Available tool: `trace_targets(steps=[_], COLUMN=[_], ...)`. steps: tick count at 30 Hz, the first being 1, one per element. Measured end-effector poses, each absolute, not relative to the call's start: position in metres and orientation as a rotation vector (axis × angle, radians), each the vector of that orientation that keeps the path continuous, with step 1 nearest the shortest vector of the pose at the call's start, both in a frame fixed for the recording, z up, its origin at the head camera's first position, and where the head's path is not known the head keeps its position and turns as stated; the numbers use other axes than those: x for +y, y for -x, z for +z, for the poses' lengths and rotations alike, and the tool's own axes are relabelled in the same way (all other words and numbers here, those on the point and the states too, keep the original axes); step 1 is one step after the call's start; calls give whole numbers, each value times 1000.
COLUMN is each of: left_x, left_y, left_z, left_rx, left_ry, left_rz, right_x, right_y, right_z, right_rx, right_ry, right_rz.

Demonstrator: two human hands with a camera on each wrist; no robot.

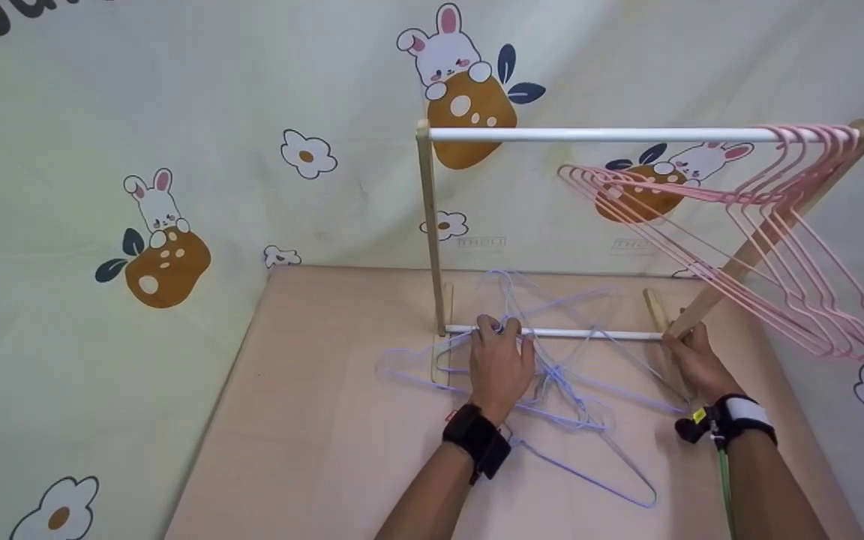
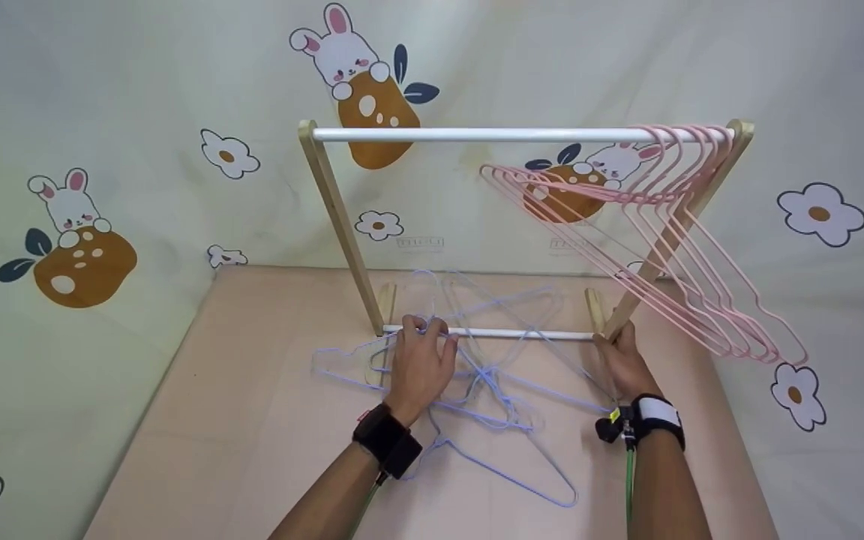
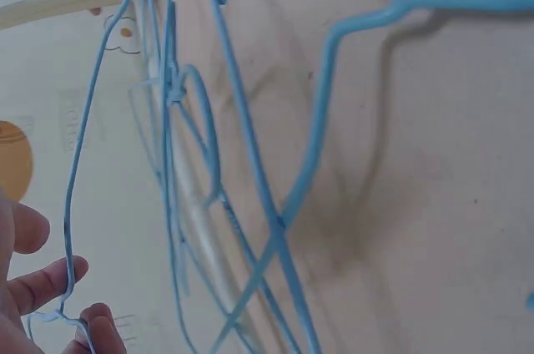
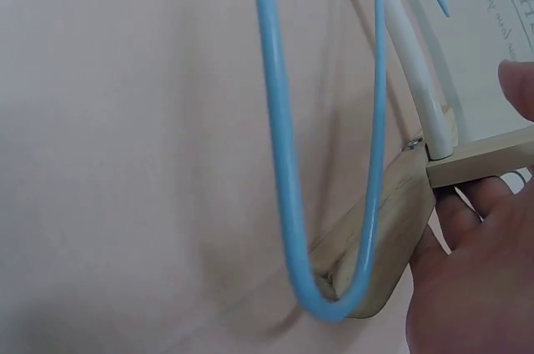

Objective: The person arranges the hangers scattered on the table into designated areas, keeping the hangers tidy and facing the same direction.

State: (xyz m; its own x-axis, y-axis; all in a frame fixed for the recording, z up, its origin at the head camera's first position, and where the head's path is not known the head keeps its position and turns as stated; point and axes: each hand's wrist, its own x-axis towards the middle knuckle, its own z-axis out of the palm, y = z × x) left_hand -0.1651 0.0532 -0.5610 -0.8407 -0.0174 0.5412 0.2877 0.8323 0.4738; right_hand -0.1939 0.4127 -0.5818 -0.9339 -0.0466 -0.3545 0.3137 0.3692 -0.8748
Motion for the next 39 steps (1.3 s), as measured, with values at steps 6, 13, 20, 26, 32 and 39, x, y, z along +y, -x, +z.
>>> trace_targets(steps=[6,13,20,26,32,39], left_x=[49,41,28,16,9,6], left_y=[153,136,137,134,124,121], left_z=[-544,-536,-545,-543,-549,-550], left_rx=[-2416,-2377,-2383,-2365,-2411,-2437], left_ry=[232,302,358,324,355,411], left_rz=[-798,-795,-840,-959,-901,-875], right_x=[414,414,413,412,412,413], right_y=[196,194,194,190,185,192], right_z=[-586,-587,-589,-594,-598,-591], right_rx=[2303,2296,2302,2300,2316,2311], right_ry=[-253,-256,-235,-215,-214,-231], right_rz=[-1603,-1590,-1597,-1613,-1583,-1576])
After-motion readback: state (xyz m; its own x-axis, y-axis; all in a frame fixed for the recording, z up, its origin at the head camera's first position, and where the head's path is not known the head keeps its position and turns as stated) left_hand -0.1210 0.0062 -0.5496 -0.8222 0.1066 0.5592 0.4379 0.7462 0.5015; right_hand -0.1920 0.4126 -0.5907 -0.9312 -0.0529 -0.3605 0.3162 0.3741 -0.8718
